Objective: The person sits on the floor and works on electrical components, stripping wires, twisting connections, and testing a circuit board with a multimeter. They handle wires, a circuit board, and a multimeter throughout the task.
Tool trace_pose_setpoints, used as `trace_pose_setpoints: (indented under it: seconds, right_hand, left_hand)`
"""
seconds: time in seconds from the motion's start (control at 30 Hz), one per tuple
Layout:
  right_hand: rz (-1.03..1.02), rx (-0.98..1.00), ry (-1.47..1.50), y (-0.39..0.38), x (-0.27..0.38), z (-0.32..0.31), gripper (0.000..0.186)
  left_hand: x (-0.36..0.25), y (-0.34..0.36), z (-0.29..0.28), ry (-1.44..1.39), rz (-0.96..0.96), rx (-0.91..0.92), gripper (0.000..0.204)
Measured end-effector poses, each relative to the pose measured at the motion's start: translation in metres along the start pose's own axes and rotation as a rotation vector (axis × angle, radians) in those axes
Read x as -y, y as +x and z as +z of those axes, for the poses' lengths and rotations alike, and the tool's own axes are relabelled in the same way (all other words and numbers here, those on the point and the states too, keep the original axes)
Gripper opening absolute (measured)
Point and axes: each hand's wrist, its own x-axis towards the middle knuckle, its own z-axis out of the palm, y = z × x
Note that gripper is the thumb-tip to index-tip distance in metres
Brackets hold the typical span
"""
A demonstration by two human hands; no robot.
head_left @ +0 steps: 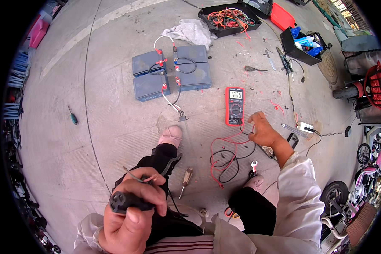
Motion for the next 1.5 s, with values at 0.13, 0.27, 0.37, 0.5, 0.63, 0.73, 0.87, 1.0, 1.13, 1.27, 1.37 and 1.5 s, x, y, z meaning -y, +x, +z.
trace_pose_setpoints:
  seconds: [0.13, 0.27, 0.37, 0.5, 0.63, 0.73, 0.87, 1.0, 1.13, 1.27, 1.37, 1.5]
  right_hand:
    - [0.479, 0.081, 0.309, -0.094, 0.109, -0.071, 0.024]
    - [0.502, -0.161, 1.245, -0.178, 0.183, -0.087, 0.033]
    - [0.196, -0.349, 1.516, -0.215, 0.239, -0.087, 0.052]
    - [-0.006, -0.271, 1.649, -0.246, 0.268, -0.083, 0.071]
    - [-0.241, -0.316, 1.789, -0.256, 0.292, -0.075, 0.066]
    - [-0.380, -0.402, 1.678, -0.261, 0.304, -0.073, 0.037]
    - [-0.344, -0.647, 1.371, -0.265, 0.309, -0.068, 0.015]
    - [-0.381, -0.774, 1.130, -0.268, 0.320, -0.066, 0.017]
    - [-0.434, -0.777, 0.997, -0.267, 0.316, -0.065, 0.019]
    - [-0.370, -0.821, 0.899, -0.265, 0.317, -0.064, 0.022]
    - [-0.376, -0.877, 0.587, -0.265, 0.317, -0.068, 0.024]
    - [-0.437, -0.899, 0.393, -0.260, 0.326, -0.072, 0.024]
  left_hand:
    - [0.010, 0.002, 0.002, 0.051, 0.235, 0.313, 0.025]
    - [0.008, -0.012, 0.014, 0.153, 0.380, 0.400, 0.024]
    - [0.014, -0.021, 0.020, 0.233, 0.479, 0.456, 0.019]
    - [0.024, -0.034, 0.025, 0.457, 0.644, 0.487, 0.019]
    - [0.029, -0.044, 0.035, 0.532, 0.672, 0.509, 0.023]
    - [0.035, -0.039, 0.037, 0.541, 0.708, 0.508, 0.024]
    - [0.037, -0.039, 0.041, 0.530, 0.716, 0.486, 0.023]
    - [0.041, -0.035, 0.044, 0.580, 0.738, 0.439, 0.022]
    - [0.045, -0.031, 0.049, 0.592, 0.726, 0.396, 0.020]
    - [0.046, -0.029, 0.052, 0.619, 0.746, 0.388, 0.020]
    - [0.046, -0.029, 0.053, 0.621, 0.701, 0.416, 0.034]
    - [0.046, -0.029, 0.051, 0.632, 0.667, 0.405, 0.037]
